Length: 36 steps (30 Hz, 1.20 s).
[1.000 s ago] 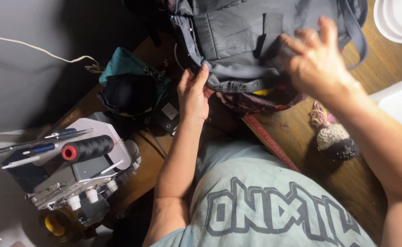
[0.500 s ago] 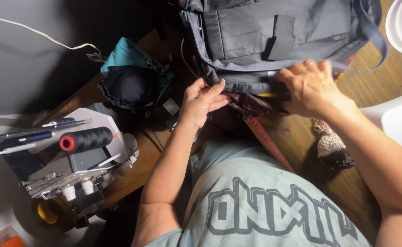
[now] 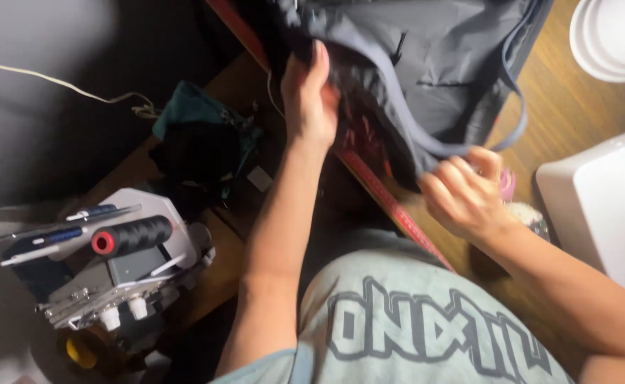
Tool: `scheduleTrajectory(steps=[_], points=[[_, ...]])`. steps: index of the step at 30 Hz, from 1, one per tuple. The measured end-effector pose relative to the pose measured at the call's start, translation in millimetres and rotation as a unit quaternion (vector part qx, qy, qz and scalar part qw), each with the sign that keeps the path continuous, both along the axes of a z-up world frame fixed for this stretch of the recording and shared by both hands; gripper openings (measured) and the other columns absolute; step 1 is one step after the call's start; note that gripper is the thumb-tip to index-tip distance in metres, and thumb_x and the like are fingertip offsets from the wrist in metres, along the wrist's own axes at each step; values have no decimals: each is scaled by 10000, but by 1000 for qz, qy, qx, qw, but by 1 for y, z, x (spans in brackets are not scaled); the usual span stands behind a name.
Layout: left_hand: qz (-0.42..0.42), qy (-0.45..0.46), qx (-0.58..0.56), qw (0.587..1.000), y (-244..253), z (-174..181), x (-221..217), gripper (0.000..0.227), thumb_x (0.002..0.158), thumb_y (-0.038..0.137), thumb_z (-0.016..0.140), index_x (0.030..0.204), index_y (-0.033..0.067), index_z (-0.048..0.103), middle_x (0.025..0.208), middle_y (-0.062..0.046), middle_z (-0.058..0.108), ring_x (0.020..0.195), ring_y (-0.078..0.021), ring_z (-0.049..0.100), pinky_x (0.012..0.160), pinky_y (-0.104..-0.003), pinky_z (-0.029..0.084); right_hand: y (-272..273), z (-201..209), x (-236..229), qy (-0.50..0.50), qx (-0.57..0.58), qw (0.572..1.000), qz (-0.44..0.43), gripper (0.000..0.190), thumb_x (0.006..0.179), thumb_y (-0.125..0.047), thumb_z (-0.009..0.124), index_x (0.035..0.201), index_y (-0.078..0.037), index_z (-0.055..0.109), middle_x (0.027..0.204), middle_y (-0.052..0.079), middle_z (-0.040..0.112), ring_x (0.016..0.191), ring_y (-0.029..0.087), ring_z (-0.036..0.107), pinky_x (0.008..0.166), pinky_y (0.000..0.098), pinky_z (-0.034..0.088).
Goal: Pinning the fabric lining inside a backpack to secure it before sewing
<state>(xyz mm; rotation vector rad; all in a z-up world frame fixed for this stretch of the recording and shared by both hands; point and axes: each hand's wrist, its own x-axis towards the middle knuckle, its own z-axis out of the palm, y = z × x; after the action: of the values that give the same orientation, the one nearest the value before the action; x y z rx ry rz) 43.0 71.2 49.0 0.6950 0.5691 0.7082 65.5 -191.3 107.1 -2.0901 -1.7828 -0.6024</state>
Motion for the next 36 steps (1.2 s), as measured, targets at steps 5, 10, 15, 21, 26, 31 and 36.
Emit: scheduleTrajectory(steps=[5,10,15,21,26,31,36], points=[[12,134,-5,991,18,-50,-23,266,815,224,783,802,173,522,688,18,467,501,-72,401,358,-247,267,16,-28,-21,-12,-150,987,-54,146,951,-113,506,1041,-156,612,868,21,516,782,222,563,939,416,417],[-91,259,146,950,5,-64,-53,440,659,-14,836,1041,110,655,826,-45,676,784,-163,668,693,-337,608,25,-16,-37,20,-127,991,42,118,843,-169,643,785,-66,633,782,103,530,705,287,561,792,436,430],[-107,171,111,973,-13,-19,-58,653,662,-107,774,1267,76,613,955,-89,700,876,-198,681,753,-357,612,80,16,0,335,42,939,58,274,834,-117,799,1015,-5,626,908,158,554,790,378,618,672,478,510],[-88,190,127,969,-16,-29,-66,648,650,-146,618,1252,77,702,923,-60,684,873,-169,660,772,-316,609,130,-27,3,564,104,811,-111,631,807,-47,770,1372,-81,492,1155,167,596,871,335,641,751,477,502],[-60,178,116,975,-8,-37,-73,443,649,-112,680,1056,62,706,803,-48,643,750,-142,639,662,-278,572,124,-52,20,538,166,818,-122,335,866,54,719,1164,-99,727,1032,135,656,829,296,670,670,369,534],[-13,157,32,987,-29,26,-47,192,775,95,848,917,94,719,785,-39,689,731,-117,660,633,-267,569,123,-70,13,637,203,734,-122,152,993,-89,785,1139,-130,800,978,73,723,880,119,654,769,290,533],[-26,267,231,935,3,-39,-68,187,748,-1,784,861,83,662,701,-31,647,663,-93,623,558,-251,535,120,-67,9,663,192,711,-136,139,990,-97,779,1128,-109,791,926,51,735,853,92,645,767,270,535]])
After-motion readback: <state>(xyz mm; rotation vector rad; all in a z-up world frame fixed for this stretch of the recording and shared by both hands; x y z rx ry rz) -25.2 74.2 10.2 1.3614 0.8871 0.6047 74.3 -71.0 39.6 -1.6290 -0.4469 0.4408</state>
